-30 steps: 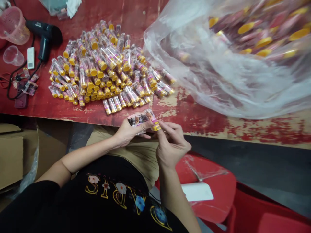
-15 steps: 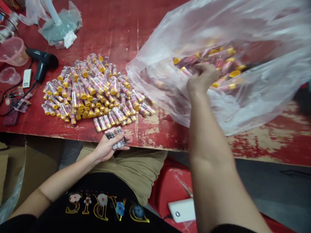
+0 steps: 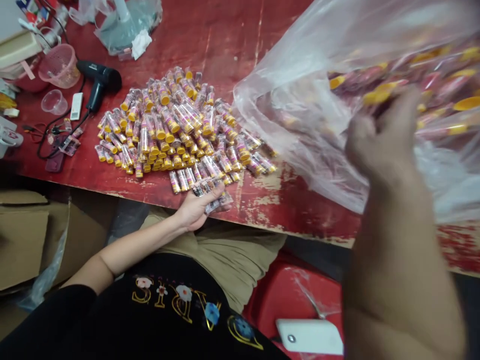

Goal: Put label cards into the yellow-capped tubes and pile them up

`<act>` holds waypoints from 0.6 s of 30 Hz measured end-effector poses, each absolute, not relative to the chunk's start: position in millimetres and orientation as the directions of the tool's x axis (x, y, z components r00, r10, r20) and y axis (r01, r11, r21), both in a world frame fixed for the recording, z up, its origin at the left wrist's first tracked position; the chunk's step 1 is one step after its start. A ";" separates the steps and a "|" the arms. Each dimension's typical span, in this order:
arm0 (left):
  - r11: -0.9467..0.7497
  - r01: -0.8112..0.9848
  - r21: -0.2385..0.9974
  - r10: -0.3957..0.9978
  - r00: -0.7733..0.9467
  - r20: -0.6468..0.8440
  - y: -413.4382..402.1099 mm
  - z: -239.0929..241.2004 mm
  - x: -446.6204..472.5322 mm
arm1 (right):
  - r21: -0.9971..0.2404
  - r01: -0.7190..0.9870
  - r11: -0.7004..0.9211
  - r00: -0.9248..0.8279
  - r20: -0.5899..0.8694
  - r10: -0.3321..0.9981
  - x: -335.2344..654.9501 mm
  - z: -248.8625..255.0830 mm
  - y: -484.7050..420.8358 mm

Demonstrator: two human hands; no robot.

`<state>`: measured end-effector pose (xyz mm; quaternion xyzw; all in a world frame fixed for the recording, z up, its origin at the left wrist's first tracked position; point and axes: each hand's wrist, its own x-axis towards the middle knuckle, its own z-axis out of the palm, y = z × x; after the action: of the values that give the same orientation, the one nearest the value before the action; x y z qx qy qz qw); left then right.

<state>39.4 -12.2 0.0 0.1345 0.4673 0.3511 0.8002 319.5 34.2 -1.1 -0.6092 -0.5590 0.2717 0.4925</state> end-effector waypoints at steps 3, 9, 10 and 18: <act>0.644 -0.512 0.568 0.748 0.267 -0.607 -15.5 -3.8 44.1 | -0.943 0.323 0.081 0.342 0.196 0.919 245.0 -14.6 -30.4; 0.533 -0.569 0.627 0.830 0.206 -0.519 -21.7 -8.5 45.9 | -1.000 0.019 -0.017 0.488 -0.006 0.873 149.7 -37.4 -73.6; 0.511 -0.563 0.650 0.844 0.188 -0.502 -22.6 -8.9 44.9 | -1.000 -0.007 -0.028 0.522 -0.028 0.853 145.3 -39.1 -72.5; 0.463 -0.485 0.742 0.859 0.038 -0.511 -25.6 -4.0 40.9 | -0.930 -0.347 0.121 0.518 -0.082 0.851 140.9 -34.2 -71.6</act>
<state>40.9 -25.6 -4.0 0.1879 0.4978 0.4830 0.6954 140.9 -71.6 -34.2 -0.5096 -0.2475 0.4239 0.7067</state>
